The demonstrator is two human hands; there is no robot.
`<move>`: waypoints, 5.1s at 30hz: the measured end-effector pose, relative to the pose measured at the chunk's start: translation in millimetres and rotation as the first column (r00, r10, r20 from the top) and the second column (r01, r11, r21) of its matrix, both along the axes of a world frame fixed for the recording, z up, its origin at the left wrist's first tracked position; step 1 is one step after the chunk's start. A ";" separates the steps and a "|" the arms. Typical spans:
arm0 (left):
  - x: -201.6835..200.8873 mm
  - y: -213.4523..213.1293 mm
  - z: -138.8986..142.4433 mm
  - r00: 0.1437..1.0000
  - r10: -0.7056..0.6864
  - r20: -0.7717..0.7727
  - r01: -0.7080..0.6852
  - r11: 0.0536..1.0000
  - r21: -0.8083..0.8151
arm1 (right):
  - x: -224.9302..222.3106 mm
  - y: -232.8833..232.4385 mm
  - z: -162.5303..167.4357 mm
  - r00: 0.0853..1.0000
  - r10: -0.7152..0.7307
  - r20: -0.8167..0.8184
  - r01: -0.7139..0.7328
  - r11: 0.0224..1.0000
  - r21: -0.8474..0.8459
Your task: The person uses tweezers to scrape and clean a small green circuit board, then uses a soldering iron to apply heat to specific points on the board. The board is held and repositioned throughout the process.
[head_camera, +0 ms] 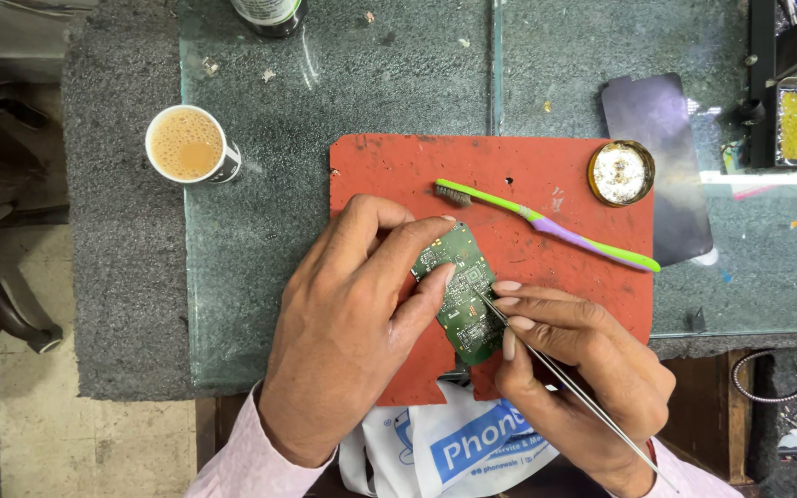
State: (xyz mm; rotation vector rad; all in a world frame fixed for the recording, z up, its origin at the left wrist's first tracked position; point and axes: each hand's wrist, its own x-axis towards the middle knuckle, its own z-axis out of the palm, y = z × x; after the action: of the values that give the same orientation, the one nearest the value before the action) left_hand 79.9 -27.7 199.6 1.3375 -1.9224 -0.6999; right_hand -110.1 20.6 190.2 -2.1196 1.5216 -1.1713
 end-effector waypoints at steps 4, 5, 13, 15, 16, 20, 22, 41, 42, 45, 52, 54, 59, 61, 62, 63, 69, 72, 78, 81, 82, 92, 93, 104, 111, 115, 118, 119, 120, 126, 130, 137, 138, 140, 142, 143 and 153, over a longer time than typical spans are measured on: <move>0.1 0.4 -1.8 1.000 -0.001 -0.003 0.001 0.999 -0.032 | 0.3 0.6 -0.4 1.000 0.003 0.014 -0.003 1.000 0.007; 0.1 0.4 -2.3 1.000 -0.002 -0.009 0.002 0.999 -0.032 | 0.1 0.4 -0.6 1.000 0.009 0.024 -0.009 1.000 0.007; -0.4 0.1 -3.3 1.000 -0.004 0.000 0.004 1.000 -0.031 | -1.1 1.1 -1.0 1.000 0.015 0.024 -0.016 1.000 0.026; -0.7 0.1 -3.5 1.000 -0.005 0.000 0.005 0.999 -0.035 | -1.3 0.6 -1.8 1.000 0.010 0.022 -0.011 1.000 0.024; -0.8 0.2 -3.7 1.000 -0.007 -0.002 0.007 0.999 -0.033 | -1.5 0.4 -2.1 1.000 0.008 0.021 -0.008 1.000 0.023; -0.8 0.8 -3.5 1.000 -0.007 -0.012 0.007 1.000 -0.004 | -1.7 0.0 -2.8 1.000 0.012 0.007 -0.012 1.000 0.010; -1.8 0.5 -3.7 1.000 -0.007 -0.010 0.007 1.000 -0.010 | -1.7 -0.5 -3.2 1.000 0.011 0.008 -0.011 1.000 0.002; -4.0 0.3 -2.1 1.000 0.002 0.000 -0.002 1.000 -0.008 | -2.7 -0.8 -2.9 1.000 0.007 0.002 -0.007 1.000 0.016; -4.0 0.2 -2.1 1.000 0.002 0.002 -0.002 1.000 -0.007 | -3.0 -0.9 -3.1 1.000 0.009 0.013 -0.009 1.000 0.019; -4.0 0.0 -1.9 1.000 -0.001 0.003 0.001 1.000 -0.009 | -3.1 -0.6 -2.6 1.000 0.010 0.030 -0.010 1.000 0.022; -2.8 -1.7 -1.4 1.000 -0.009 -0.001 0.009 1.000 0.014 | -0.5 -1.7 -2.5 0.999 0.015 0.048 -0.016 1.000 0.012; -3.0 -1.6 -1.4 1.000 -0.009 0.001 0.009 1.000 0.005 | -0.9 -1.6 -2.3 0.999 0.011 0.044 -0.011 1.000 0.013; -3.1 0.1 -0.6 1.000 -0.006 -0.003 0.006 1.000 0.008 | -1.9 -0.3 -2.0 0.999 0.002 0.033 -0.002 1.000 0.023; -3.4 -0.2 -0.7 1.000 -0.005 -0.001 0.005 1.000 -0.002 | -1.8 -0.2 -1.9 1.000 -0.008 0.020 0.008 1.000 0.020; -2.7 -0.9 -1.0 1.000 -0.005 0.001 0.005 1.000 -0.006 | -0.8 -0.7 -2.6 1.000 -0.010 0.021 0.010 1.000 0.018; -2.1 -1.4 -1.0 1.000 -0.005 0.001 0.005 1.000 -0.004 | 0.0 -1.1 -3.1 1.000 -0.012 0.021 0.011 1.000 0.016; 0.7 -2.2 -0.6 1.000 -0.009 0.004 0.009 1.000 -0.005 | 3.2 -1.2 -2.6 1.000 -0.022 -0.003 0.022 1.000 0.006; 0.9 -2.2 -0.3 1.000 -0.010 0.001 0.010 1.000 -0.009 | 4.1 -0.3 -2.3 1.000 -0.018 -0.002 0.018 1.000 -0.001; 1.7 -2.5 -0.7 1.000 -0.014 -0.004 0.014 1.000 -0.010 | 3.5 0.6 -4.4 0.999 0.002 -0.042 -0.003 1.000 -0.028; 1.7 -2.7 -1.5 1.000 -0.019 -0.001 0.019 1.000 -0.007 | 2.8 -0.1 -8.7 0.999 0.015 -0.042 -0.018 0.998 -0.061; 1.8 -2.7 -1.5 1.000 -0.019 0.001 0.019 1.000 -0.012 | 2.8 0.0 -10.3 0.999 0.017 -0.039 -0.020 0.997 -0.078; 1.1 -1.9 -2.3 1.000 -0.020 -0.002 0.020 1.000 -0.005 | -5.1 1.8 -16.5 0.995 0.075 -0.070 -0.082 0.992 -0.098; 1.0 -1.3 -2.5 1.000 -0.018 -0.004 0.018 1.000 -0.013 | -4.8 2.0 -17.4 0.995 0.062 -0.073 -0.070 0.992 -0.109; 0.2 0.0 -4.0 1.000 -0.014 -0.006 0.014 1.000 -0.020 | -3.7 3.8 -17.4 0.998 0.035 -0.059 -0.040 0.995 -0.090; -0.8 0.4 -4.0 1.000 -0.013 -0.011 0.013 0.999 -0.030 | -1.5 4.7 -12.4 0.998 0.012 -0.062 -0.016 0.998 -0.060; 0.5 0.1 -3.6 1.000 -0.013 -0.009 0.013 1.000 -0.028 | -1.3 3.8 -11.2 0.997 0.025 -0.069 -0.029 0.998 -0.059; 0.1 -0.1 -3.1 1.000 -0.010 -0.013 0.010 1.000 -0.018 | -1.9 3.4 -11.7 0.998 0.024 -0.062 -0.028 0.998 -0.059; -0.2 -0.2 -2.8 1.000 -0.007 -0.015 0.007 1.000 -0.014 | -2.1 3.3 -12.0 0.998 0.023 -0.052 -0.026 0.998 -0.061; -0.2 -0.3 -2.4 1.000 -0.006 -0.016 0.006 1.000 -0.014 | -2.2 3.0 -12.6 0.999 0.022 -0.042 -0.025 0.998 -0.065; -0.4 -4.3 -0.4 1.000 0.002 -0.017 -0.002 1.000 -0.012 | -1.6 0.8 -14.6 1.000 0.000 0.010 0.001 0.998 -0.069; -0.2 -5.4 0.5 1.000 0.000 -0.018 0.000 1.000 0.006 | -2.7 -1.5 -14.1 1.000 0.027 0.015 -0.026 0.997 -0.077; 0.4 -6.1 1.2 1.000 -0.003 -0.014 0.003 1.000 -0.001 | -1.1 -1.5 -11.7 1.000 0.006 0.013 -0.005 0.998 -0.059; 0.3 -5.6 1.4 1.000 -0.004 -0.016 0.004 1.000 0.005 | -0.7 -1.1 -11.0 1.000 0.005 0.016 -0.004 0.999 -0.054; 0.6 -5.6 1.5 1.000 -0.004 -0.018 0.004 1.000 0.015 | 0.4 -1.7 -10.2 1.000 0.000 0.015 0.000 0.999 -0.053; 1.0 -5.3 1.4 1.000 -0.003 -0.018 0.003 1.000 0.002 | 1.7 -1.7 -9.2 1.000 -0.009 0.005 0.009 0.998 -0.057; 1.4 -5.9 1.2 1.000 -0.002 -0.017 0.002 1.000 -0.008 | 2.4 -2.6 -9.2 1.000 -0.013 0.007 0.014 0.998 -0.057; 2.2 -5.3 1.5 1.000 -0.008 -0.020 0.008 1.000 -0.002 | 5.2 0.1 -9.0 0.999 -0.029 0.018 0.030 0.998 -0.048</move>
State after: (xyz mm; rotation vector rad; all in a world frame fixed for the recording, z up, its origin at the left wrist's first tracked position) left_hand 82.1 -33.0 201.1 1.3179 -1.9133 -0.7119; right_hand -104.9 20.7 181.2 -2.1189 1.5371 -1.2458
